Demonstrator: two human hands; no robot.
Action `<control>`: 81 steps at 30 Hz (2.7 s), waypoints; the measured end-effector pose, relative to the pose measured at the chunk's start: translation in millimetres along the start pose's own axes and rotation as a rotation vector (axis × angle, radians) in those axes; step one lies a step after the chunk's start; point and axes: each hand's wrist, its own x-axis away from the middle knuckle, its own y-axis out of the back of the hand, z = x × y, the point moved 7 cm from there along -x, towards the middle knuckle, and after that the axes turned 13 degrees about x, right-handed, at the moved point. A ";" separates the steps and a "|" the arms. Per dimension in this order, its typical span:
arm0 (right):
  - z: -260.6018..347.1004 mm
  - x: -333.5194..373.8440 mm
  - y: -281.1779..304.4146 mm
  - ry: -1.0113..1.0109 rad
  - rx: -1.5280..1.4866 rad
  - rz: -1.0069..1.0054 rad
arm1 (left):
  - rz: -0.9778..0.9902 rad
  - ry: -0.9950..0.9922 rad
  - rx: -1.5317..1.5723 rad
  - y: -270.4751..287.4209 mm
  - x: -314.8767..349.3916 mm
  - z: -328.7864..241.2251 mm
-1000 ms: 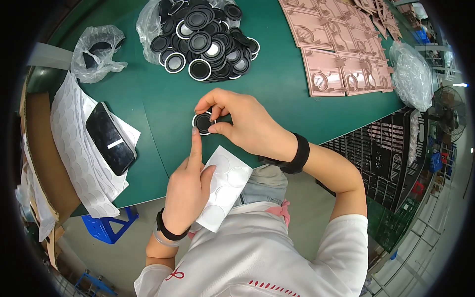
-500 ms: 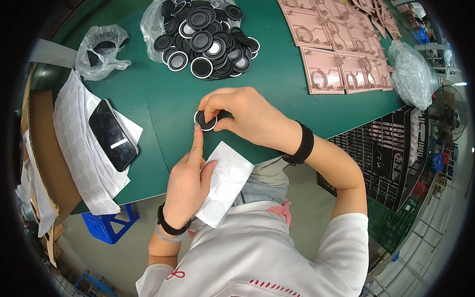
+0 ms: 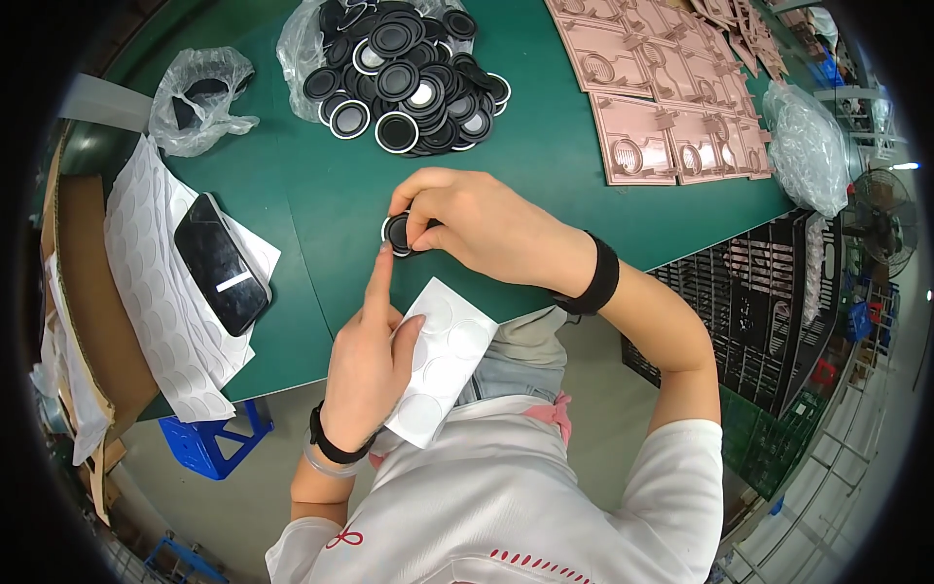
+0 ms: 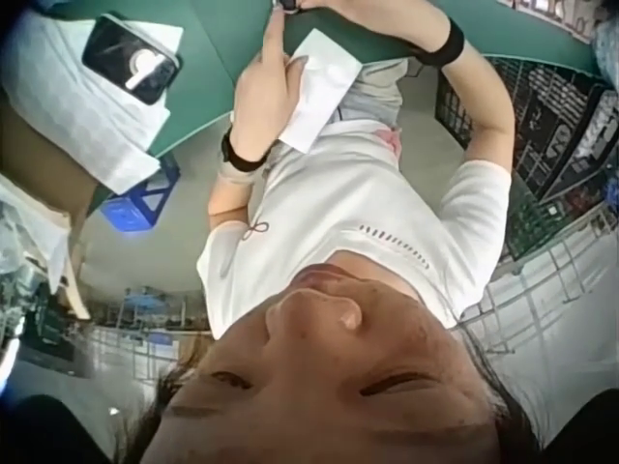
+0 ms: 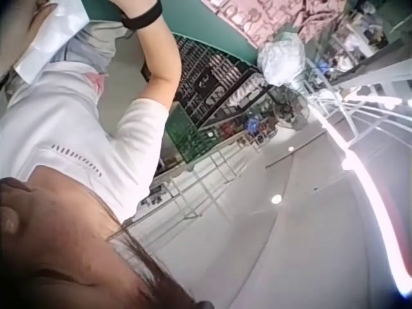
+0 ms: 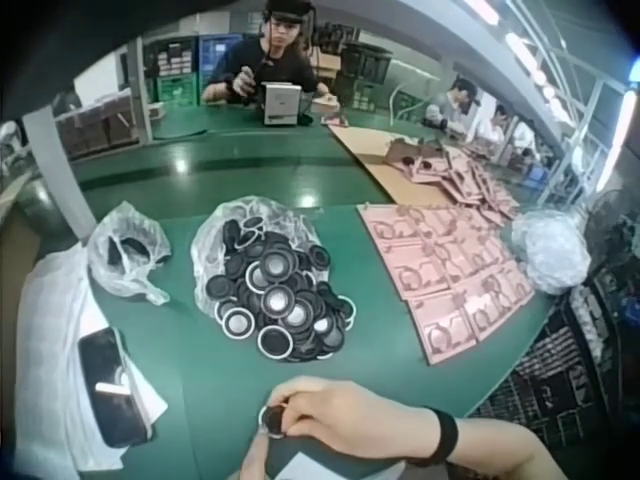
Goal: The person peels circular white stickers from a backing sheet and applies them to the rims of small black components. After finishing a sheet, they set it aside and retrieve a new one from a cardboard box to continue the process.
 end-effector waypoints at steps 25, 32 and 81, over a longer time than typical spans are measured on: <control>-58.0 -43.4 78.4 -0.422 -0.509 -0.289 | -0.035 -0.114 0.017 1.7 2.4 -0.9; -3.8 -23.0 73.6 -0.239 -0.308 -0.240 | -0.054 -0.117 0.194 20.1 6.8 -6.2; 44.1 95.9 -14.1 -0.330 -0.203 0.004 | 0.292 0.401 0.992 -24.8 20.0 13.1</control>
